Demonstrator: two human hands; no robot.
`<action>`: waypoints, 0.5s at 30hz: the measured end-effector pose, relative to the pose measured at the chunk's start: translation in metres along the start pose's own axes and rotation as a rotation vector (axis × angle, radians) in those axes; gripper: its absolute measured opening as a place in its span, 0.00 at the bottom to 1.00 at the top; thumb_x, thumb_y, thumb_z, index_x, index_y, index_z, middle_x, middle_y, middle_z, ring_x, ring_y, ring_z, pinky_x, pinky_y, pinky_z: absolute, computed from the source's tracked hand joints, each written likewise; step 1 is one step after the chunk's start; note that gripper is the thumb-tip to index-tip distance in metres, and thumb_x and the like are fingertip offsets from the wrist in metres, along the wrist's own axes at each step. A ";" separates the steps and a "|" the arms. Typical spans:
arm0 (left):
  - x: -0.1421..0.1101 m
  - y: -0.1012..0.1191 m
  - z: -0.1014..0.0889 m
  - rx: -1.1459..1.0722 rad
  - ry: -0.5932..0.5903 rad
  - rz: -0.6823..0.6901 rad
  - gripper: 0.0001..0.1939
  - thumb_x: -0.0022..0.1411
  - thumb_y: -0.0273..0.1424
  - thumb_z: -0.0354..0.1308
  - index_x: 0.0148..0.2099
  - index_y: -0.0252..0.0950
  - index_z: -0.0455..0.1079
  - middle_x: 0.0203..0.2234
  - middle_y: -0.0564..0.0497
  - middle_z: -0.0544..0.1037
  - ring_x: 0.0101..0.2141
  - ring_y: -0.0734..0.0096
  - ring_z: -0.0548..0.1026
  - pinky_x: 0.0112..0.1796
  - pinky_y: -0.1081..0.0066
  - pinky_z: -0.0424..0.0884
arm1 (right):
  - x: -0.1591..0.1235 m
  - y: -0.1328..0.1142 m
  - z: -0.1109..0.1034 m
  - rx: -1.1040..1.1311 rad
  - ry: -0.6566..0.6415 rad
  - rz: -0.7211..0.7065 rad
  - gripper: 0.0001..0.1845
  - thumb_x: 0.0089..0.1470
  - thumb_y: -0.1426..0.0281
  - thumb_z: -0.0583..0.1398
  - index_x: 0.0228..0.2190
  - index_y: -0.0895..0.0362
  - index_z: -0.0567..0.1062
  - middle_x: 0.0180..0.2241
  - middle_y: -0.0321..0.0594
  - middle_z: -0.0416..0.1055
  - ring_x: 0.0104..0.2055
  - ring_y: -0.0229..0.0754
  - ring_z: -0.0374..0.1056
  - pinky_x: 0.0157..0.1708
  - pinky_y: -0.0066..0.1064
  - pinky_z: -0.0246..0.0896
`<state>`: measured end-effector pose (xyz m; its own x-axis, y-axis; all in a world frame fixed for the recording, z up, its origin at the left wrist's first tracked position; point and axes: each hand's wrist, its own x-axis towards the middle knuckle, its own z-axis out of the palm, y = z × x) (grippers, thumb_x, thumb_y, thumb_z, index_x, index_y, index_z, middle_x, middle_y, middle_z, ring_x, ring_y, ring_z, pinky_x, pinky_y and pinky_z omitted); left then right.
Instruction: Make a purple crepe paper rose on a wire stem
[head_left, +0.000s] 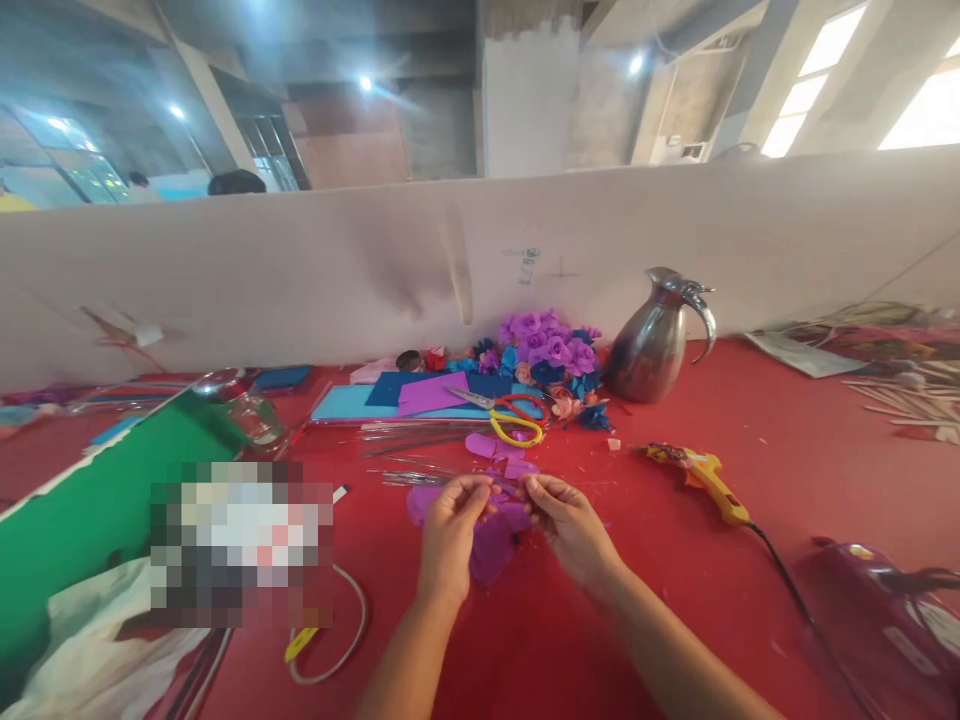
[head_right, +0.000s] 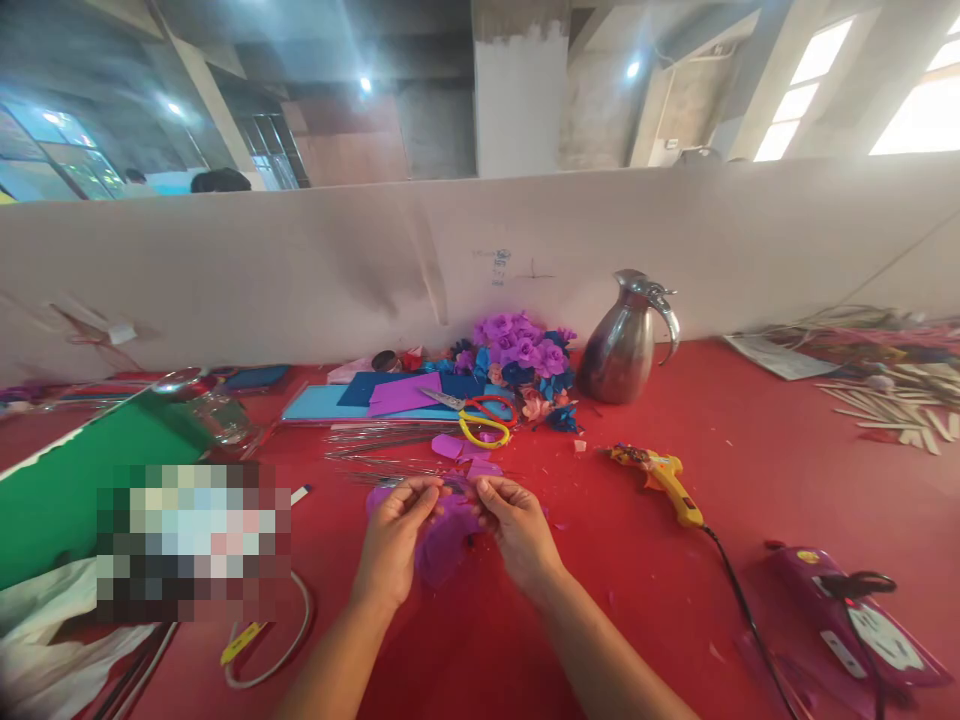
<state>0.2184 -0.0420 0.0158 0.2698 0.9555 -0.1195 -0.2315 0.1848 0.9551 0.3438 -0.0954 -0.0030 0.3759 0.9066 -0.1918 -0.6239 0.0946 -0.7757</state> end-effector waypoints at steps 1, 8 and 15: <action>0.001 0.001 -0.001 0.005 0.019 0.020 0.12 0.46 0.37 0.67 0.32 0.34 0.74 0.26 0.50 0.79 0.24 0.75 0.71 0.28 0.74 0.66 | 0.001 0.000 -0.002 0.002 0.011 -0.005 0.16 0.36 0.62 0.71 0.27 0.60 0.79 0.24 0.37 0.74 0.22 0.30 0.62 0.21 0.21 0.55; 0.019 0.018 -0.027 -0.283 0.420 0.186 0.14 0.44 0.36 0.68 0.31 0.36 0.70 0.26 0.54 0.77 0.28 0.77 0.72 0.32 0.75 0.66 | 0.022 -0.019 -0.030 -0.234 0.292 -0.329 0.14 0.44 0.58 0.65 0.26 0.57 0.76 0.21 0.34 0.70 0.20 0.34 0.61 0.20 0.25 0.56; 0.026 0.024 -0.038 -0.293 0.522 0.245 0.14 0.44 0.36 0.68 0.31 0.36 0.70 0.27 0.55 0.76 0.28 0.78 0.71 0.33 0.74 0.64 | 0.096 -0.046 0.001 -1.621 0.100 -0.527 0.17 0.48 0.80 0.56 0.41 0.59 0.74 0.41 0.49 0.73 0.44 0.46 0.68 0.42 0.33 0.60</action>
<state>0.1845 -0.0039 0.0254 -0.2964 0.9505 -0.0936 -0.4940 -0.0687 0.8668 0.4085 -0.0121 0.0150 0.3760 0.8830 0.2809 0.8319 -0.1881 -0.5221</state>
